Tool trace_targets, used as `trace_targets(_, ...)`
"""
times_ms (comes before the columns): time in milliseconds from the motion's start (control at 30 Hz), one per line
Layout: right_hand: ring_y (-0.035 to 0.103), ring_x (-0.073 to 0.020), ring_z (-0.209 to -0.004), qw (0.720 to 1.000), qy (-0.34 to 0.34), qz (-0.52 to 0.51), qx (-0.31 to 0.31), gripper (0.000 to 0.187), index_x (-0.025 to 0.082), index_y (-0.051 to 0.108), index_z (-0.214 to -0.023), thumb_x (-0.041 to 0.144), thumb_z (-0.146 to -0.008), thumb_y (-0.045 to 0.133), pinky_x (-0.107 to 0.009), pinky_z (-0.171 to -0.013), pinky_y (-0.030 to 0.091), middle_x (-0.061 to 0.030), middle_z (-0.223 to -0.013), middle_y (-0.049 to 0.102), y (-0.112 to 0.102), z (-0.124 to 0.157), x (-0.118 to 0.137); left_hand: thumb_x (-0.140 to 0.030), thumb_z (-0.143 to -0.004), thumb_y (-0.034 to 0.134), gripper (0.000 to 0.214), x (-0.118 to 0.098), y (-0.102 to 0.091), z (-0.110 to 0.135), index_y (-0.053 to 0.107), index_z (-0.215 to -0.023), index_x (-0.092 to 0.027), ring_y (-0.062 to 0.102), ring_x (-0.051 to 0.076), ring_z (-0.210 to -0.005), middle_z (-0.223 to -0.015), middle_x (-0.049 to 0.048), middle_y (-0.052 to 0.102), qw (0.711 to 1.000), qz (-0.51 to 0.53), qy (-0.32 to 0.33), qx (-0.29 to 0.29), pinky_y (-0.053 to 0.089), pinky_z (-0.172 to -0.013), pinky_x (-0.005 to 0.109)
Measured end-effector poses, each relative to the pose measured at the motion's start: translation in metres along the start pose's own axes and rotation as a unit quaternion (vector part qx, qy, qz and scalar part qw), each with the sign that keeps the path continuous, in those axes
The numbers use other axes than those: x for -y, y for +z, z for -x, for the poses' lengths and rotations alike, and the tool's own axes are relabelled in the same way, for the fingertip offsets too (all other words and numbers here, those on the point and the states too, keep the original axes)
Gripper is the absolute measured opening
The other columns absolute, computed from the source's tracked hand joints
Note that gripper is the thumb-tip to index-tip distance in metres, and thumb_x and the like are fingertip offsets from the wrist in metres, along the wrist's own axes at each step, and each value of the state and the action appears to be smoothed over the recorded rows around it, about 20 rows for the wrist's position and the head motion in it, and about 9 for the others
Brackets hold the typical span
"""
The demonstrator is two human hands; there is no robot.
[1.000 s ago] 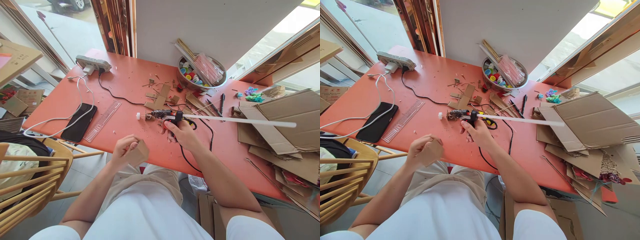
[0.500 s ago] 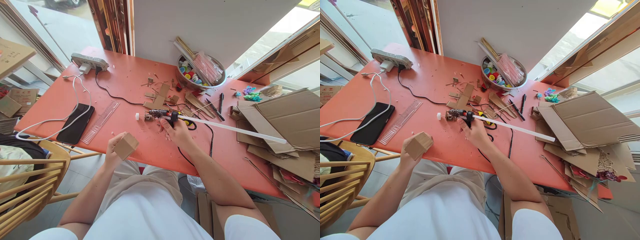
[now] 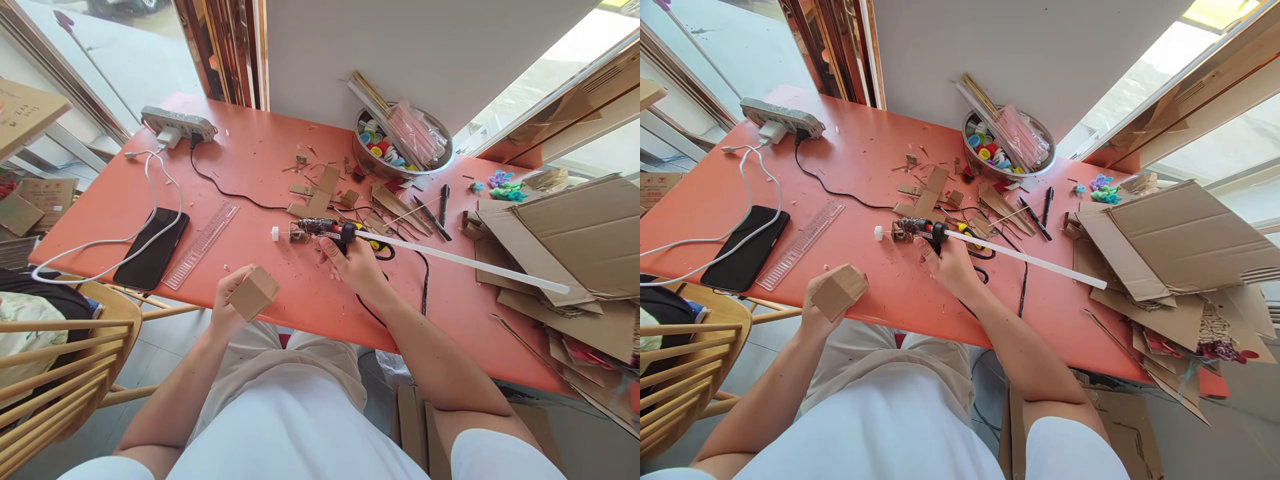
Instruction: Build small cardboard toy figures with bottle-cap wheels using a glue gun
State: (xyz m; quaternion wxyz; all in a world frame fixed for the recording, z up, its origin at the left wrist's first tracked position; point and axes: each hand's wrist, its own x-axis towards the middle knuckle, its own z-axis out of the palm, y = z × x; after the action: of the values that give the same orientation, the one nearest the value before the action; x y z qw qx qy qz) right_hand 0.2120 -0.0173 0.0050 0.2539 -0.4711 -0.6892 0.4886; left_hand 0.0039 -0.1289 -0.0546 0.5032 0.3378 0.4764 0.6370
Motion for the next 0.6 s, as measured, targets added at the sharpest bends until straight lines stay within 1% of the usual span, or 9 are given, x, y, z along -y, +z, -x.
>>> trace_targets(67, 0.052, -0.0176, -0.04, 1.0, -0.004, 0.007, -0.003, 0.081, 0.023, 0.07, -0.075, 0.102, -0.08, 0.052, -0.035, -0.052, 0.049, -0.0003, -0.05, 0.056, 0.0, 0.001, 0.002, -0.071, -0.066, 0.089, 0.058, -0.003, 0.002, -0.001, 0.059, -0.049, -0.023, 0.04, 0.013, -0.052, -0.054, -0.0008, 0.051, 1.0, -0.01, 0.001, 0.002, 0.035, -0.049, 0.029)
trace_targets(167, 0.052, -0.0183, -0.04, 1.0, -0.01, 0.022, -0.009, 0.08, 0.022, 0.072, -0.075, 0.099, -0.082, 0.053, -0.037, -0.054, 0.049, -0.0015, -0.052, 0.056, 0.0, 0.002, 0.005, -0.067, -0.067, 0.089, 0.056, -0.007, 0.003, -0.001, 0.059, -0.05, -0.023, 0.042, 0.014, -0.053, -0.054, -0.0005, 0.052, 0.999, -0.025, 0.014, 0.014, 0.036, -0.05, 0.029)
trace_targets(333, 0.056, -0.0221, -0.045, 0.999, -0.026, 0.033, -0.015, 0.072, 0.023, 0.077, -0.081, 0.093, -0.086, 0.059, -0.038, -0.058, 0.05, -0.001, -0.051, 0.055, 0.0, 0.003, 0.007, -0.061, -0.073, 0.089, 0.051, -0.001, 0.0, 0.0, 0.061, -0.054, -0.022, 0.042, 0.014, -0.054, -0.057, -0.0004, 0.053, 0.999, -0.014, 0.033, 0.022, 0.035, -0.051, 0.029)
trace_targets(467, 0.057, -0.0235, -0.049, 0.999, -0.03, 0.032, -0.019, 0.065, 0.025, 0.077, -0.081, 0.088, -0.088, 0.062, -0.037, -0.058, 0.049, -0.0011, -0.05, 0.055, 0.0, 0.004, 0.005, -0.067, -0.077, 0.084, 0.055, 0.005, -0.002, 0.0, 0.061, -0.054, -0.022, 0.042, 0.014, -0.054, -0.057, 0.0, 0.052, 1.0, -0.007, 0.021, 0.0, 0.036, -0.052, 0.029)
trace_targets(600, 0.059, -0.0251, -0.054, 0.998, -0.034, 0.049, -0.018, 0.064, 0.026, 0.072, -0.072, 0.086, -0.091, 0.06, -0.038, -0.06, 0.049, -0.002, -0.05, 0.052, -0.001, 0.007, 0.006, -0.07, -0.075, 0.084, 0.059, 0.003, -0.002, 0.0, 0.06, -0.052, -0.022, 0.04, 0.014, -0.054, -0.056, 0.0001, 0.05, 1.0, -0.006, 0.016, -0.001, 0.033, -0.051, 0.029)
